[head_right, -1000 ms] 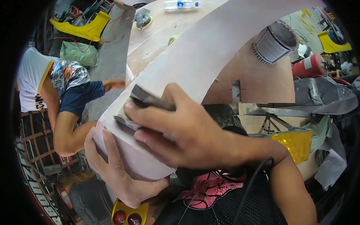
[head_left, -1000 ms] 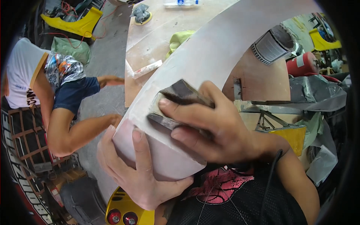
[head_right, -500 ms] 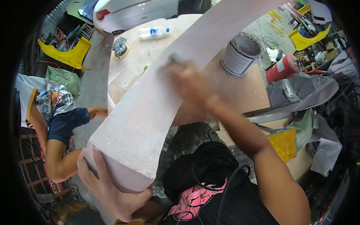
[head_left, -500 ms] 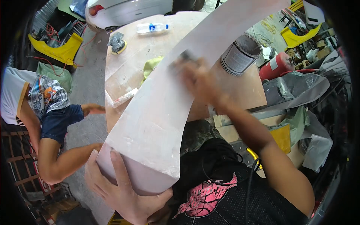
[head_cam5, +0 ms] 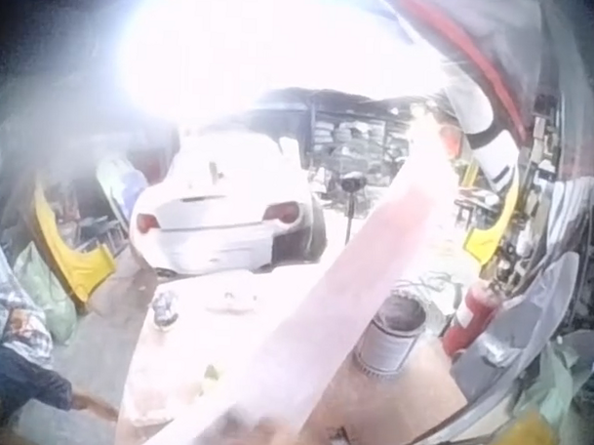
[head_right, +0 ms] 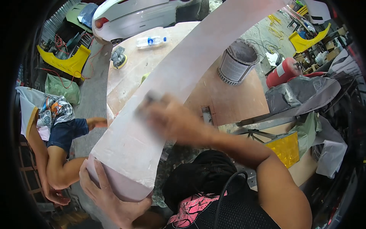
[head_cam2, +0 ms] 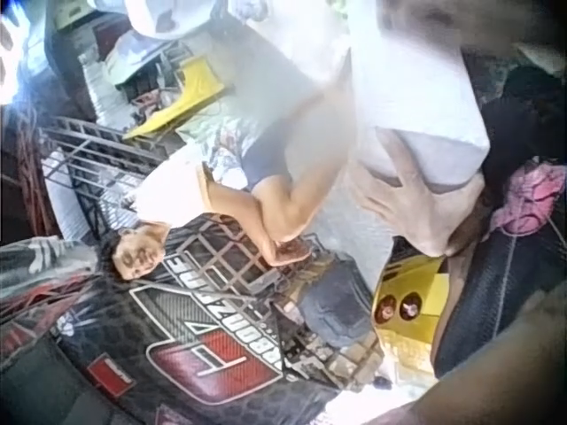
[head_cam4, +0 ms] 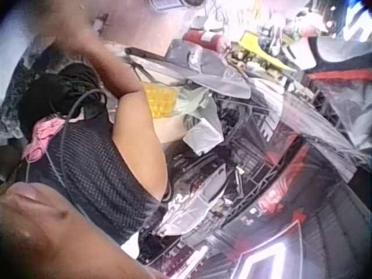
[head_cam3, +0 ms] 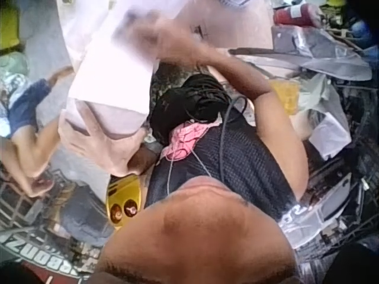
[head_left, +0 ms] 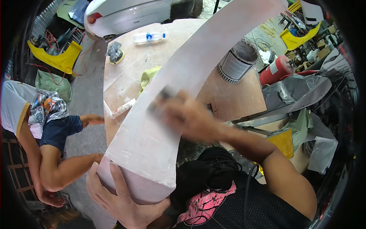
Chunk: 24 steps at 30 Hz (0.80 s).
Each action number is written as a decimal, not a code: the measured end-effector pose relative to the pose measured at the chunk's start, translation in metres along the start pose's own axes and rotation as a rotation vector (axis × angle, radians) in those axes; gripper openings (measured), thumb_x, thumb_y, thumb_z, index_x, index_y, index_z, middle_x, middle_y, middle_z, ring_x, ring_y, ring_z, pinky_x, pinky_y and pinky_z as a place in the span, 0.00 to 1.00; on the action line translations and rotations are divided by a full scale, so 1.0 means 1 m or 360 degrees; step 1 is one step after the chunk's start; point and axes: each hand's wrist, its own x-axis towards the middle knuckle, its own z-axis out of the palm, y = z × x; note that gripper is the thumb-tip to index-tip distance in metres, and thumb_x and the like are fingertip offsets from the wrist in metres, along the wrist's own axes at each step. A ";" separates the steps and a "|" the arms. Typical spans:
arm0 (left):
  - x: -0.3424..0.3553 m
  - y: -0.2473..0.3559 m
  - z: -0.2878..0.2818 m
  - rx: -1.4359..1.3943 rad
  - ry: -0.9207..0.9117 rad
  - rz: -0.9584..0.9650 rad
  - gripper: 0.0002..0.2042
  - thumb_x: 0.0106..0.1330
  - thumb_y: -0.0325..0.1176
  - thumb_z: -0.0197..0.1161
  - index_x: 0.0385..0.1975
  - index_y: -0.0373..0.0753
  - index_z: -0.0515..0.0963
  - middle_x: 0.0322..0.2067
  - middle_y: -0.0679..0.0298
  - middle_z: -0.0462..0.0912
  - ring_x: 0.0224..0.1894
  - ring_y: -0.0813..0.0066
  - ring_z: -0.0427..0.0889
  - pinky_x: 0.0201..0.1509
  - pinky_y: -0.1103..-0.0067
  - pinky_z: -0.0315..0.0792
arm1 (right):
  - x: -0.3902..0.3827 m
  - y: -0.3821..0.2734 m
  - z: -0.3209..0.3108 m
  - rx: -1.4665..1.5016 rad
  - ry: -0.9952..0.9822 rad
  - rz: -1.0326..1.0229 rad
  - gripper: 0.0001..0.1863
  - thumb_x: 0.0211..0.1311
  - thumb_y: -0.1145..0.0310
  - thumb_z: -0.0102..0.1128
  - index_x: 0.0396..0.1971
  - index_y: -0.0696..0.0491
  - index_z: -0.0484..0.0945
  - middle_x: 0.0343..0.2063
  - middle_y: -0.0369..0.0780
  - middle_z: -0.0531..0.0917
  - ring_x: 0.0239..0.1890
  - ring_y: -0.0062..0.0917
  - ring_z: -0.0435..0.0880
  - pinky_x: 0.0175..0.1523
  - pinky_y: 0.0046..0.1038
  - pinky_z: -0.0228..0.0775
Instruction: Using a sanding block and sandpaper to smooth the surface of a white automotive aerodynamic body part.
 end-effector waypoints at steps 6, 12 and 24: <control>-0.004 -0.005 -0.003 -0.0043 -0.0053 -0.0070 0.64 0.35 0.77 0.69 0.79 0.59 0.58 0.69 0.32 0.56 0.71 0.35 0.58 0.72 0.44 0.53 | 0.050 0.139 -0.076 -0.1539 0.0972 0.0299 0.19 0.65 0.67 0.62 0.56 0.41 0.83 0.38 0.53 0.83 0.39 0.45 0.86 0.39 0.44 0.83; -0.005 0.002 -0.002 -0.0050 -0.0038 -0.0025 0.62 0.38 0.79 0.67 0.78 0.56 0.60 0.69 0.33 0.57 0.71 0.34 0.58 0.71 0.43 0.54 | 0.009 -0.054 0.007 0.0172 0.0144 0.0321 0.18 0.70 0.65 0.63 0.58 0.45 0.82 0.54 0.45 0.84 0.55 0.46 0.78 0.65 0.45 0.70; -0.003 0.000 -0.002 0.0030 0.0110 0.0073 0.61 0.29 0.63 0.75 0.74 0.48 0.66 0.66 0.36 0.63 0.65 0.34 0.65 0.67 0.44 0.59 | 0.028 0.009 -0.020 -0.0677 0.0047 0.0626 0.20 0.73 0.67 0.58 0.62 0.44 0.80 0.48 0.46 0.85 0.51 0.42 0.81 0.53 0.41 0.77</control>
